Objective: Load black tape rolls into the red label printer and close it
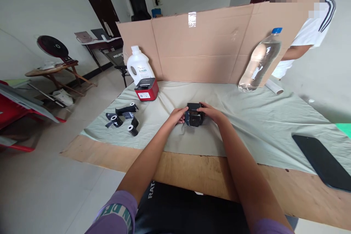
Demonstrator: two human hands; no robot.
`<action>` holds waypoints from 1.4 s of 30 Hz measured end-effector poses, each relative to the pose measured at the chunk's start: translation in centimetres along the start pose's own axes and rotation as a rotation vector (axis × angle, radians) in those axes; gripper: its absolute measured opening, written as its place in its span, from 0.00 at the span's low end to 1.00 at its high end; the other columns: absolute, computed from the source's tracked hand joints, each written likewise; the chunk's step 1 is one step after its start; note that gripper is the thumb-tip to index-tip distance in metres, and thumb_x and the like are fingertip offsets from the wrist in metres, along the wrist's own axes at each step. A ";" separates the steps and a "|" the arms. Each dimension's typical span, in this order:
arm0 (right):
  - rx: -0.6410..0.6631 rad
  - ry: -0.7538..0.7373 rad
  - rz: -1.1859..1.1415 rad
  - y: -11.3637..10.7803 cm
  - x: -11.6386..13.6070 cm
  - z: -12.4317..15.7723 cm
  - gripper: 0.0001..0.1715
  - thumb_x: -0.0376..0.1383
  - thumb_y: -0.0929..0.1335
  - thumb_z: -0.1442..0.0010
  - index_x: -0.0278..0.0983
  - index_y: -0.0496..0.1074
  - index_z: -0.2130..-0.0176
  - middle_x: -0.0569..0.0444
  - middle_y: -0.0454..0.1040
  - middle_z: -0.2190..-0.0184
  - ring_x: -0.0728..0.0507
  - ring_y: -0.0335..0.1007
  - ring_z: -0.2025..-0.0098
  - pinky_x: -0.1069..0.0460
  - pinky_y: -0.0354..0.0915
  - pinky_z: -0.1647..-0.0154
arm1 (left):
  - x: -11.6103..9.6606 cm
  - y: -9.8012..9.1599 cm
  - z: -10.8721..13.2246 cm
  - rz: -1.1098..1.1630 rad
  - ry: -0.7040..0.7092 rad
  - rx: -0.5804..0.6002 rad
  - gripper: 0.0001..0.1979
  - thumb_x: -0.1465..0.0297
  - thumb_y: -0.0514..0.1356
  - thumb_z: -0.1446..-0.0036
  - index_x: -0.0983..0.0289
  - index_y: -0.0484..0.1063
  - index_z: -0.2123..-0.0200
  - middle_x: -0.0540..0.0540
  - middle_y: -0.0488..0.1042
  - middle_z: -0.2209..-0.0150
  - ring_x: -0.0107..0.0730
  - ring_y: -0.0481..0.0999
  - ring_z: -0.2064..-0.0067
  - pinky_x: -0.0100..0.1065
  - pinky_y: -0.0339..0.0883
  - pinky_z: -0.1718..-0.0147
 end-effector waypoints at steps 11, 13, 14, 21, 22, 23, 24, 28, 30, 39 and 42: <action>-0.029 0.029 -0.076 -0.1 0.0 -0.4 0.37 0.46 0.72 0.47 0.42 0.68 0.40 0.47 0.69 0.37 0.32 0.62 0.36 0.42 0.63 0.41 | -0.3 -0.1 0.5 -0.005 -0.016 0.001 0.20 0.52 0.60 0.38 0.64 0.75 0.60 0.47 0.67 0.79 0.24 0.69 0.81 0.26 0.61 0.80; -0.039 0.035 -0.086 -0.1 0.0 -0.3 0.37 0.43 0.72 0.48 0.40 0.67 0.40 0.46 0.69 0.37 0.31 0.62 0.37 0.41 0.63 0.41 | -0.3 -0.1 0.6 -0.004 -0.012 -0.003 0.19 0.53 0.60 0.38 0.65 0.75 0.61 0.48 0.67 0.78 0.24 0.69 0.81 0.26 0.60 0.81; -0.049 0.035 -0.095 -0.1 0.0 -0.2 0.38 0.41 0.72 0.49 0.40 0.66 0.40 0.45 0.69 0.38 0.32 0.63 0.38 0.41 0.63 0.42 | -0.4 -0.1 0.7 0.000 -0.009 -0.002 0.19 0.53 0.60 0.38 0.65 0.74 0.61 0.48 0.67 0.78 0.23 0.69 0.81 0.26 0.60 0.81; -0.065 -0.005 -0.175 -0.2 -0.2 -0.4 0.43 0.35 0.73 0.54 0.43 0.60 0.40 0.47 0.72 0.44 0.35 0.69 0.45 0.41 0.64 0.44 | -1.0 -0.4 1.2 0.033 -0.037 0.021 0.16 0.56 0.63 0.40 0.65 0.74 0.62 0.47 0.66 0.78 0.21 0.68 0.81 0.24 0.59 0.81; -0.052 -0.009 -0.179 -0.3 -0.2 -0.3 0.43 0.35 0.73 0.54 0.43 0.59 0.40 0.48 0.72 0.44 0.36 0.69 0.45 0.41 0.64 0.44 | -1.1 -0.4 1.2 0.028 -0.039 0.020 0.16 0.56 0.63 0.40 0.65 0.74 0.61 0.47 0.66 0.78 0.21 0.68 0.81 0.24 0.59 0.81; -0.037 -0.013 -0.180 -0.3 -0.2 -0.3 0.44 0.36 0.73 0.54 0.44 0.59 0.41 0.48 0.72 0.44 0.36 0.69 0.45 0.41 0.64 0.43 | -1.1 -0.4 1.3 0.021 -0.038 0.017 0.17 0.55 0.63 0.40 0.65 0.74 0.61 0.46 0.66 0.79 0.21 0.68 0.81 0.24 0.59 0.81; -0.023 -0.016 -0.179 -0.4 -0.2 -0.2 0.43 0.36 0.74 0.55 0.44 0.59 0.41 0.49 0.72 0.44 0.36 0.69 0.46 0.41 0.63 0.43 | -1.1 -0.3 1.3 0.014 -0.032 0.012 0.17 0.55 0.63 0.40 0.65 0.74 0.61 0.46 0.66 0.79 0.21 0.68 0.81 0.24 0.58 0.82; -0.019 -0.035 -0.177 -0.4 -0.3 0.2 0.43 0.40 0.74 0.55 0.43 0.61 0.42 0.47 0.71 0.43 0.37 0.68 0.44 0.42 0.62 0.43 | -0.8 0.0 1.3 -0.009 0.014 -0.017 0.18 0.54 0.61 0.38 0.65 0.74 0.63 0.46 0.65 0.80 0.22 0.68 0.82 0.24 0.57 0.82; -0.043 -0.037 -0.177 -0.2 -0.4 0.3 0.42 0.41 0.74 0.54 0.43 0.61 0.41 0.47 0.71 0.42 0.37 0.67 0.43 0.43 0.62 0.43 | -0.6 0.1 1.2 -0.022 0.038 -0.028 0.18 0.54 0.60 0.37 0.65 0.75 0.63 0.45 0.64 0.81 0.23 0.69 0.82 0.24 0.57 0.82; -0.107 -0.027 -0.163 0.2 -0.5 -0.1 0.37 0.39 0.71 0.56 0.43 0.68 0.44 0.49 0.73 0.45 0.37 0.67 0.45 0.44 0.62 0.44 | -1.0 -0.1 1.7 -0.014 0.011 -0.002 0.16 0.56 0.59 0.36 0.64 0.72 0.62 0.45 0.64 0.80 0.21 0.66 0.83 0.23 0.54 0.84; -0.116 -0.039 -0.160 -0.1 -0.4 0.0 0.36 0.39 0.71 0.56 0.42 0.68 0.46 0.49 0.74 0.47 0.38 0.68 0.47 0.44 0.63 0.45 | -1.5 -0.2 1.8 -0.006 -0.012 0.054 0.15 0.56 0.61 0.38 0.62 0.72 0.60 0.43 0.60 0.82 0.21 0.63 0.85 0.23 0.53 0.84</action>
Point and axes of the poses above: each hand's wrist, its own z-axis away from the middle knuckle, its own y-axis out of the palm, x = y × z, the point moved 4 cm from there along -z, towards the middle knuckle
